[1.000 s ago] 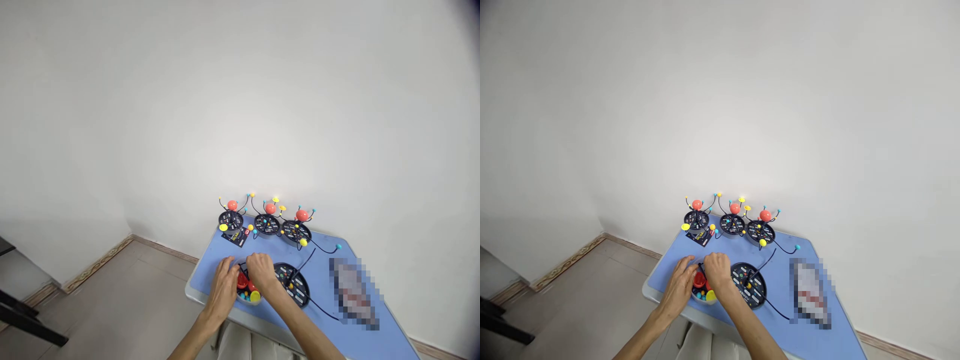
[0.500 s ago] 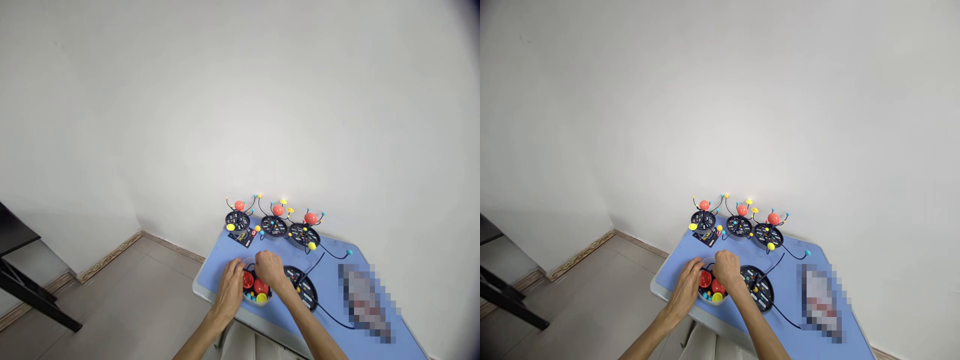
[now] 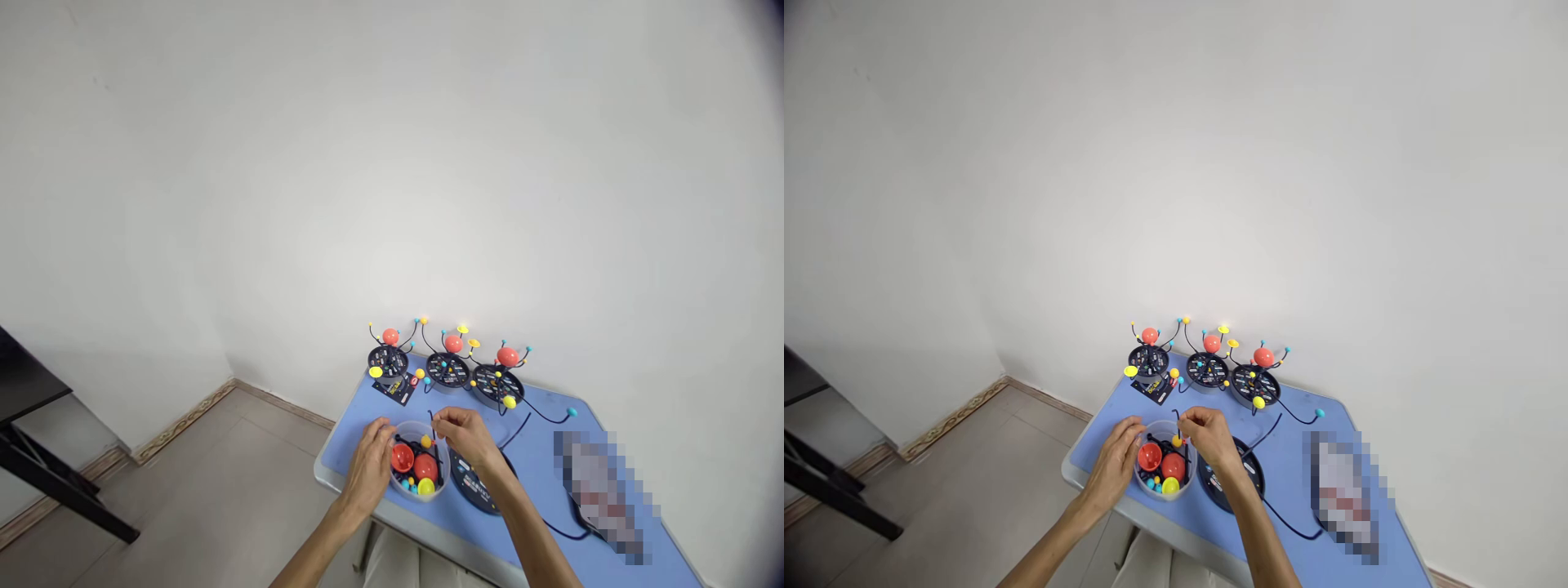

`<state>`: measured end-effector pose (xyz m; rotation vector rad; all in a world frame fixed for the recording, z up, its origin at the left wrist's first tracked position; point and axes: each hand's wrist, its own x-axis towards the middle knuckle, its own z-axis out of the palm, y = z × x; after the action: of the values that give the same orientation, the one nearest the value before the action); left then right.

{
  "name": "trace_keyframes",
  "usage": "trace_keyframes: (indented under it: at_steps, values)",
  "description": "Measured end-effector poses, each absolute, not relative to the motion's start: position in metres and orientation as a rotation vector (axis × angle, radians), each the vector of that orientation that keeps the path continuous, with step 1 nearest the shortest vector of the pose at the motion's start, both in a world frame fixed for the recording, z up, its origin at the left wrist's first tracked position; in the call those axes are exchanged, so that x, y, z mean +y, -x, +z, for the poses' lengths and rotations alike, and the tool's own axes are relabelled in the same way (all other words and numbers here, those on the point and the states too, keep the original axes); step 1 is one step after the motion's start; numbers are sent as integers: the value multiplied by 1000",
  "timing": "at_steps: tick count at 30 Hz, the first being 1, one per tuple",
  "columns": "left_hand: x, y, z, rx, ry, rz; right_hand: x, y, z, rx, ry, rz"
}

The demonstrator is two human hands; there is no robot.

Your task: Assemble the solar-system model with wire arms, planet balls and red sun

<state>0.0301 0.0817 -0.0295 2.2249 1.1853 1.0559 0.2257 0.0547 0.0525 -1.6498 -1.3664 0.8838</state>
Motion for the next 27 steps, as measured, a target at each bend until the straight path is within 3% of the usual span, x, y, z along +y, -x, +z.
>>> trace_keyframes:
  at_steps: [9, 21, 27]
  values:
    - [77, -31, 6, 1181, -2449, 573, 44, -224, 57, -1428, 1675, 851]
    - [91, -30, 7, 1137, -2387, 628, 34, -230, 53, -1754, 1981, 472]
    - [90, -34, 17, 1182, -2470, 353, 39, -222, 43, -1975, 2088, 277]
